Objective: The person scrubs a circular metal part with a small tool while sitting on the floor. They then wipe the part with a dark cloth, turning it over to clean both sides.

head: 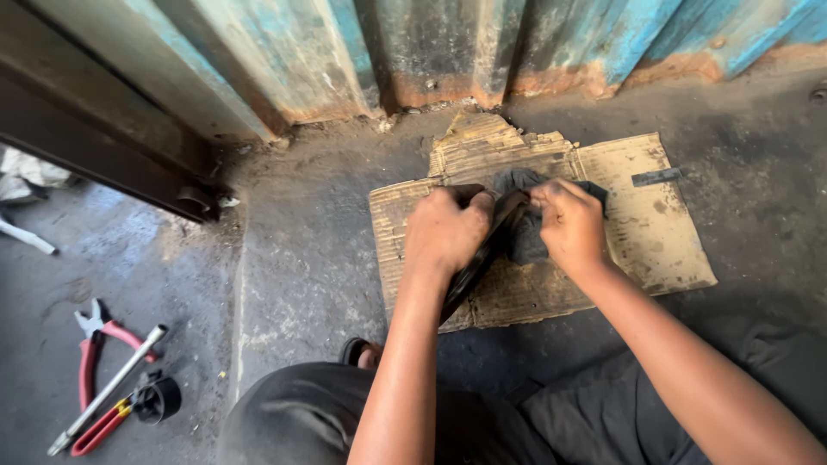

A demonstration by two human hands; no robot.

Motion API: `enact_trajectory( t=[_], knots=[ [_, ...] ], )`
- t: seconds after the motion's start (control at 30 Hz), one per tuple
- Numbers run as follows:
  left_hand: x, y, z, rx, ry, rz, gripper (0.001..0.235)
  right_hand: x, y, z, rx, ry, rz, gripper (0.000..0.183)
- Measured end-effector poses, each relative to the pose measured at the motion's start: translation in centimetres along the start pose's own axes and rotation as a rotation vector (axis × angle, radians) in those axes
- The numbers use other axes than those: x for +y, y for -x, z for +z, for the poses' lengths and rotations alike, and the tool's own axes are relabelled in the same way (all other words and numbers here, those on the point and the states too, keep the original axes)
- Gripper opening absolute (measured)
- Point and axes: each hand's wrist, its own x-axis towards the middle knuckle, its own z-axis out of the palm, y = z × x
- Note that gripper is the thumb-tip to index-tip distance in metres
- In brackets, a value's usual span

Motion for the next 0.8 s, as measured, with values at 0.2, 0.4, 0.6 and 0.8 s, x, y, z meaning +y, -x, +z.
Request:
enact_trajectory(
  t=[0.2, 0.4, 0.6, 0.8],
  knots=[
    [-0.9, 0.2, 0.4, -0.019, 0.038, 0.041, 0.045, 0.1, 1.9, -1.2, 0.018, -0.057, -0.167, 0.021],
    [-1.0, 0.3, 0.8, 0.027, 0.020, 0.083, 0.044, 0.8, 1.3, -0.5, -0.005, -0.063, 0.051, 0.024],
    [-2.4, -0.6, 1.2, 0.010, 0.045, 0.092, 0.043, -0.4, 1.5, -1.1, 0.009, -0.068, -0.129, 0.024],
    [-1.8, -0.5, 1.1, 0.023, 0.057, 0.114, 0.043, 1.3, 0.3, -1.1, -0.050, -0.153, -0.061, 0.023]
  ],
)
